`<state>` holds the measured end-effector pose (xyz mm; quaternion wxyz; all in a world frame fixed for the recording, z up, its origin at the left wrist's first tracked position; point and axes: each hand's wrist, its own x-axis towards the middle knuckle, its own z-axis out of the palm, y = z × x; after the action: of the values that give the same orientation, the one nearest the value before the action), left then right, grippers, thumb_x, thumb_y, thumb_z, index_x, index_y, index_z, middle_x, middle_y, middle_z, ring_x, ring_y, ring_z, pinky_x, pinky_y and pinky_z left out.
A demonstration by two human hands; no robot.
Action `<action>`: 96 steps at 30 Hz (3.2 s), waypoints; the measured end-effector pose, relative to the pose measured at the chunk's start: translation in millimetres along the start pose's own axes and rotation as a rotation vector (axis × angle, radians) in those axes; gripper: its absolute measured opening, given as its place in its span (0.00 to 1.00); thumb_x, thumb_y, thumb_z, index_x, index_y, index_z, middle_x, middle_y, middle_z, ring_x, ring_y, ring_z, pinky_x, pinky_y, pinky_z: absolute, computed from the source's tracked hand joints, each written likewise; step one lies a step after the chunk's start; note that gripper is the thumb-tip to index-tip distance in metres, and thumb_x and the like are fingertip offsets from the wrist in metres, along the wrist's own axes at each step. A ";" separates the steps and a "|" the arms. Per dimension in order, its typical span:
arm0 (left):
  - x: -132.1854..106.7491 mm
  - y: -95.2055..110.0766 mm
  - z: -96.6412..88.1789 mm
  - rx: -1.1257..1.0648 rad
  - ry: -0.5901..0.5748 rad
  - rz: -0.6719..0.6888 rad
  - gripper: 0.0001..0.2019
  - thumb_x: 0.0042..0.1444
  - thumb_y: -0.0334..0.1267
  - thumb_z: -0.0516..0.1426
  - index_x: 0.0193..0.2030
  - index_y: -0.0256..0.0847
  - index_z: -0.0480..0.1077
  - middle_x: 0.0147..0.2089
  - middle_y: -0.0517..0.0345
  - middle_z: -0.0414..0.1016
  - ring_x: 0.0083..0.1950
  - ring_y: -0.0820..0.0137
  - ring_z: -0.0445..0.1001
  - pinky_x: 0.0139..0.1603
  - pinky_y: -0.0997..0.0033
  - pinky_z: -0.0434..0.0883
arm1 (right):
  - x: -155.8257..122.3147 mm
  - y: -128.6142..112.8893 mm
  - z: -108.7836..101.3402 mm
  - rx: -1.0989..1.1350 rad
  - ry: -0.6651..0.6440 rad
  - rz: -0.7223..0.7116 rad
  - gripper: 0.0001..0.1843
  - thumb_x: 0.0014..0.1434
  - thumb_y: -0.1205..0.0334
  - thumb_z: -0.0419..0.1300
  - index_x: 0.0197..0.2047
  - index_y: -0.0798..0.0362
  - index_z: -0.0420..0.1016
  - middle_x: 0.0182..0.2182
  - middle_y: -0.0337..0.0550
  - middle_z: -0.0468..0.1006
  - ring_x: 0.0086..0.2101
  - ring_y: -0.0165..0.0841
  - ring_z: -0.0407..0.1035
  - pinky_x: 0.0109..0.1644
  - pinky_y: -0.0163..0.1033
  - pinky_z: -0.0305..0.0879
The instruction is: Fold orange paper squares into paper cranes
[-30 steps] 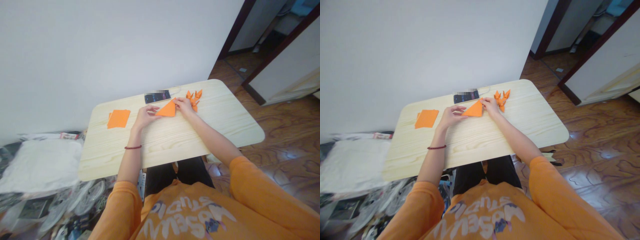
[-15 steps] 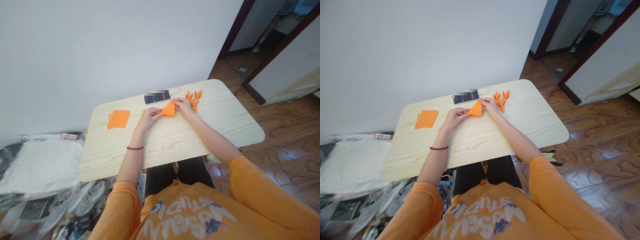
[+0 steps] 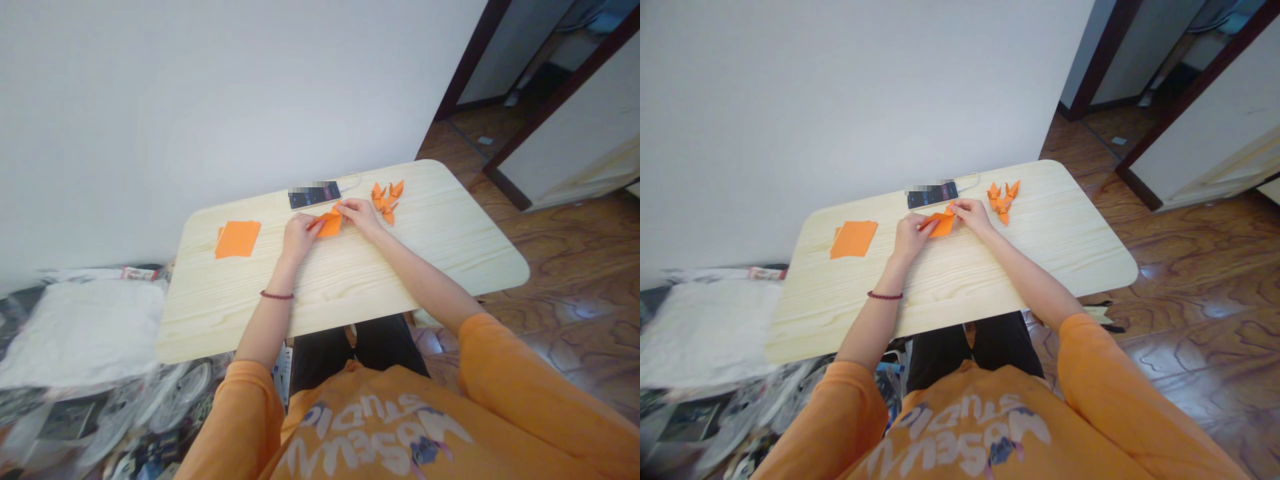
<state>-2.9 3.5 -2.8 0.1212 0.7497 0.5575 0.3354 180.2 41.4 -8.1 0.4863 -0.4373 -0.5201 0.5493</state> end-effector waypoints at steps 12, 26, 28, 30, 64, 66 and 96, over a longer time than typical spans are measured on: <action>0.1 5.6 0.5 -0.018 0.131 -0.271 0.08 0.52 0.36 0.56 0.29 0.36 0.75 0.23 0.58 0.72 0.25 0.71 0.65 0.29 0.71 0.54 | -14.1 -1.7 6.4 -0.289 -0.280 -0.309 0.25 0.52 0.68 0.54 0.54 0.47 0.64 0.40 0.39 0.73 0.25 0.24 0.65 0.28 0.31 0.60; 5.4 -6.9 15.2 -1.027 0.287 -0.567 0.19 0.33 0.39 0.67 0.34 0.34 0.74 0.36 0.54 0.79 0.38 0.64 0.76 0.44 0.65 0.71 | -7.3 6.9 4.0 -0.341 -0.152 -0.308 0.11 0.47 0.64 0.60 0.37 0.55 0.77 0.41 0.46 0.76 0.34 0.32 0.69 0.34 0.36 0.65; 5.4 -6.0 15.9 -1.114 0.273 -0.567 0.21 0.30 0.37 0.68 0.35 0.35 0.73 0.37 0.54 0.79 0.39 0.65 0.76 0.47 0.64 0.71 | -6.5 6.2 3.1 -0.293 -0.154 -0.291 0.13 0.46 0.62 0.62 0.37 0.55 0.79 0.40 0.46 0.76 0.36 0.34 0.70 0.37 0.38 0.66; 5.1 -4.9 16.5 -1.152 0.248 -0.556 0.22 0.28 0.36 0.68 0.35 0.36 0.72 0.38 0.54 0.78 0.40 0.65 0.76 0.48 0.63 0.71 | -5.3 5.4 1.7 -0.257 -0.149 -0.280 0.13 0.45 0.61 0.64 0.36 0.55 0.80 0.38 0.46 0.76 0.37 0.35 0.70 0.39 0.39 0.67; 2.7 9.8 8.3 -1.131 0.114 -0.427 0.15 0.41 0.43 0.64 0.37 0.38 0.76 0.41 0.51 0.80 0.46 0.64 0.78 0.50 0.64 0.72 | -3.8 -5.2 3.6 0.273 0.036 0.115 0.25 0.28 0.58 0.73 0.21 0.52 0.59 0.21 0.33 0.71 0.26 0.25 0.67 0.30 0.32 0.67; 2.2 14.9 6.4 -1.079 0.156 -0.477 0.15 0.42 0.46 0.64 0.34 0.38 0.77 0.38 0.51 0.80 0.42 0.65 0.78 0.46 0.65 0.72 | -5.2 -6.7 4.6 0.249 0.023 0.111 0.24 0.29 0.58 0.72 0.21 0.52 0.58 0.20 0.32 0.70 0.25 0.25 0.66 0.30 0.32 0.67; -0.9 18.8 6.7 -1.041 0.166 -0.534 0.23 0.30 0.44 0.71 0.34 0.35 0.75 0.36 0.49 0.81 0.38 0.64 0.79 0.46 0.62 0.74 | -14.1 -9.0 5.0 0.130 -0.086 0.050 0.23 0.32 0.58 0.72 0.29 0.52 0.64 0.22 0.33 0.72 0.25 0.27 0.67 0.29 0.34 0.67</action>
<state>15.5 -2.6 2.3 0.5093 0.3965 0.4965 0.5805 178.1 26.6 0.9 0.4768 -0.3936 -0.4929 0.6122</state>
